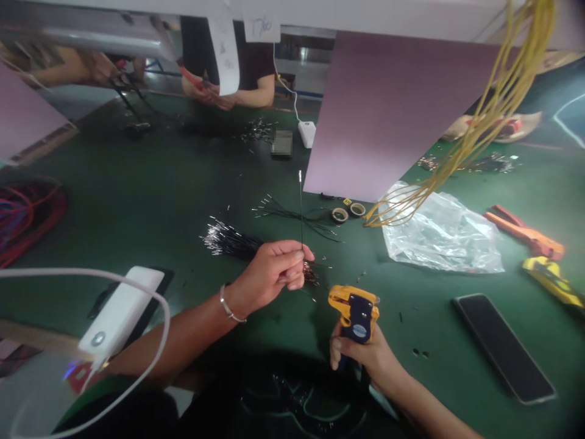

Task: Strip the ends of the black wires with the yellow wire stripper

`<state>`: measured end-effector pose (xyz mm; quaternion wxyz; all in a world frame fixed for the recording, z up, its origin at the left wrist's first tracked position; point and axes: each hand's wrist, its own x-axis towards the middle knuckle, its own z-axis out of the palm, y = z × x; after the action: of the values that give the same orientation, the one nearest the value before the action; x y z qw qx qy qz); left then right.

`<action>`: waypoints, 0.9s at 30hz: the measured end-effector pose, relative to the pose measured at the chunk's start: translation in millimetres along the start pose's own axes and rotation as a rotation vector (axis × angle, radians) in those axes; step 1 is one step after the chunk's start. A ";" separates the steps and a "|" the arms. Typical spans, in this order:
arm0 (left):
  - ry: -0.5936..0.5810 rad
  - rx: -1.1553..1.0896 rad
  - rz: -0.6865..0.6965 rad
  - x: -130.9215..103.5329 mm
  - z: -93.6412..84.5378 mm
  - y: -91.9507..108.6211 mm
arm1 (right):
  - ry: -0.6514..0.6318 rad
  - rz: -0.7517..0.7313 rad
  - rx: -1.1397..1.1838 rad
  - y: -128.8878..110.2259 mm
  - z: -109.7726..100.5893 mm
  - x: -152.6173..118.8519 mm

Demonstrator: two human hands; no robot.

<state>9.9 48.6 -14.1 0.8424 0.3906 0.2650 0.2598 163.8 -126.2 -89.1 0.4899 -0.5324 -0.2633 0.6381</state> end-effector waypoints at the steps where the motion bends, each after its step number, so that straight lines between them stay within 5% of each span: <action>1: -0.003 -0.014 0.009 0.5 -0.6 0.0 | -0.001 -0.011 0.017 -0.1 -0.8 0.8; 12: 0.061 -0.029 0.103 6.1 -10.9 5.0 | -0.053 -0.099 0.148 -9.0 -3.3 4.1; 27: 0.054 -0.174 0.039 0.6 2.9 -2.2 | -0.029 -0.077 0.348 -34.6 11.4 27.9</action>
<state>12.7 46.3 -14.4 0.8606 0.3138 0.2565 0.3084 166.4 -85.7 -67.8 0.5946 -0.4199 -0.1763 0.6626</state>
